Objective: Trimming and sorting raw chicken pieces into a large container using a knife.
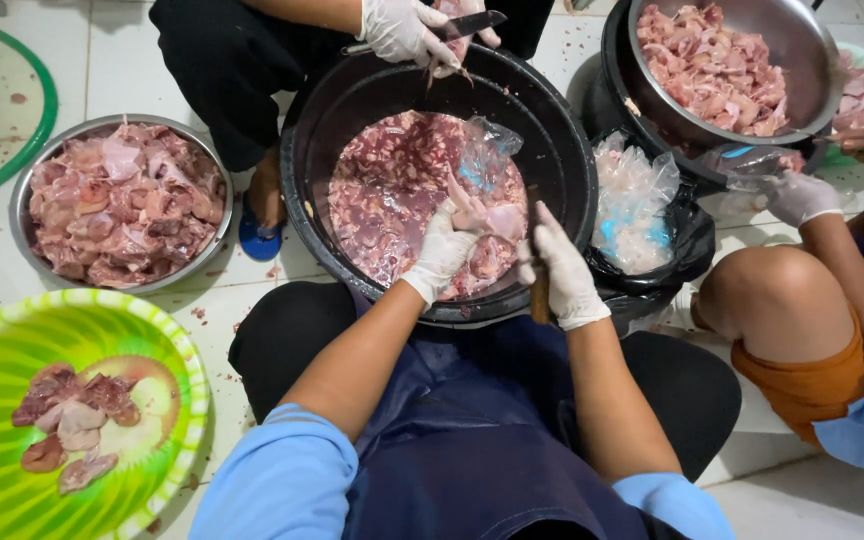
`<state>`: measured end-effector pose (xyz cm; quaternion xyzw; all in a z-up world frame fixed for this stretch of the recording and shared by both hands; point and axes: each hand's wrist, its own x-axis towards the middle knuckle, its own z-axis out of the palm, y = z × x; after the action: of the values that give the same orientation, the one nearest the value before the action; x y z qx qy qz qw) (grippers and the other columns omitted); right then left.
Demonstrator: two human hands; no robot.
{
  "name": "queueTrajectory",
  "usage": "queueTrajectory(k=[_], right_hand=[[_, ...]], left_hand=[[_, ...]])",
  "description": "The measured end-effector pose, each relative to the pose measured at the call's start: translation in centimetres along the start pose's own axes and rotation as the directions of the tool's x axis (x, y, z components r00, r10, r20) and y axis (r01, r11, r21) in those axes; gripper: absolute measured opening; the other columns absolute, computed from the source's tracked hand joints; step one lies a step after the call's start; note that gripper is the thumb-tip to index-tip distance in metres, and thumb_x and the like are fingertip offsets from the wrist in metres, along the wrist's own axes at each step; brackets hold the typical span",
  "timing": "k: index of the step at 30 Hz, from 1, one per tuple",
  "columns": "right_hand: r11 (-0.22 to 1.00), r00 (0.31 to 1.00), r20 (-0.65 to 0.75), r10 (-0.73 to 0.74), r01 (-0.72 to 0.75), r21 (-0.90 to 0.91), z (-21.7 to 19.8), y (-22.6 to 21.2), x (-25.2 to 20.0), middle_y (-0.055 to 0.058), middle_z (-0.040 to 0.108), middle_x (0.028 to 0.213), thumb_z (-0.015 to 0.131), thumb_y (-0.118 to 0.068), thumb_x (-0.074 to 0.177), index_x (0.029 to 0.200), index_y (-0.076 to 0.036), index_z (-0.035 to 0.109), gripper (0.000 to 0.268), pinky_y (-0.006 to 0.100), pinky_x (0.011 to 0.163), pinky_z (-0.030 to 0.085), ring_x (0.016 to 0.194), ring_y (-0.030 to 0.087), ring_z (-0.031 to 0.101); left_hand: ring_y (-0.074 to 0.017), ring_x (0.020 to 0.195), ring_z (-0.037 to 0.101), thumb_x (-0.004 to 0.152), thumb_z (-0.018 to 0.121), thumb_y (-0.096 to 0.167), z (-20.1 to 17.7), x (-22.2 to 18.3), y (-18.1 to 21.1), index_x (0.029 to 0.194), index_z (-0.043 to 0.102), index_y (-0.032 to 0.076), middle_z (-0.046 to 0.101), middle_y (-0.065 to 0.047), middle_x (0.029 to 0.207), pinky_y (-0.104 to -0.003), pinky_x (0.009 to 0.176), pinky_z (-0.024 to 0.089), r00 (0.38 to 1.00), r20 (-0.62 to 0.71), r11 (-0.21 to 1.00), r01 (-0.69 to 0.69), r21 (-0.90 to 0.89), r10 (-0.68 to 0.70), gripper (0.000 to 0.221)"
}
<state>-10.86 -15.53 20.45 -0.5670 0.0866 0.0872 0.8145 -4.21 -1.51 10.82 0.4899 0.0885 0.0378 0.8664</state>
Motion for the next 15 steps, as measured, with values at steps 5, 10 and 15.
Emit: queueTrajectory(k=[5, 10, 15], right_hand=[[0.995, 0.995, 0.091, 0.049, -0.041, -0.086, 4.8, -2.4, -3.0, 0.005, 0.052, 0.080, 0.060, -0.019, 0.092, 0.137, -0.015, 0.045, 0.047, 0.024, 0.042, 0.039, 0.059, 0.017, 0.055], [0.976, 0.987, -0.058, 0.150, -0.139, 0.165, -1.6, 1.1, 1.6, 0.002, 0.047, 0.068, 0.056, -0.036, 0.094, 0.113, -0.017, 0.062, 0.027, 0.029, 0.045, 0.034, 0.048, 0.015, 0.038], [0.982, 0.992, -0.027, 0.119, -0.114, 0.150, -0.1, -1.2, 0.5, 0.002, 0.043, 0.070, 0.047, -0.035, 0.097, 0.130, -0.015, 0.055, 0.039, 0.029, 0.048, 0.034, 0.049, 0.016, 0.037]], left_hand=[[-0.0167, 0.073, 0.067, 0.052, 0.083, -0.015, 0.5, -1.2, 1.3, 0.101, 0.062, 0.011, 0.068, -0.010, 0.090, -0.029, 0.061, 0.064, 0.998, -0.044, 0.999, 0.041, 0.011, -0.041, 0.059], [-0.0183, 0.081, 0.066, 0.059, 0.084, 0.016, -0.5, 1.1, -3.8, 0.112, 0.061, 0.015, 0.065, -0.010, 0.096, -0.033, 0.066, 0.061, 0.991, -0.112, 0.951, 0.099, 0.292, -0.069, 0.058], [-0.0349, 0.108, 0.062, 0.067, 0.080, 0.043, 0.0, -1.9, -0.1, 0.117, 0.061, 0.017, 0.063, -0.017, 0.108, -0.043, 0.094, 0.050, 0.995, -0.085, 0.744, 0.011, 0.668, 0.061, 0.060]])
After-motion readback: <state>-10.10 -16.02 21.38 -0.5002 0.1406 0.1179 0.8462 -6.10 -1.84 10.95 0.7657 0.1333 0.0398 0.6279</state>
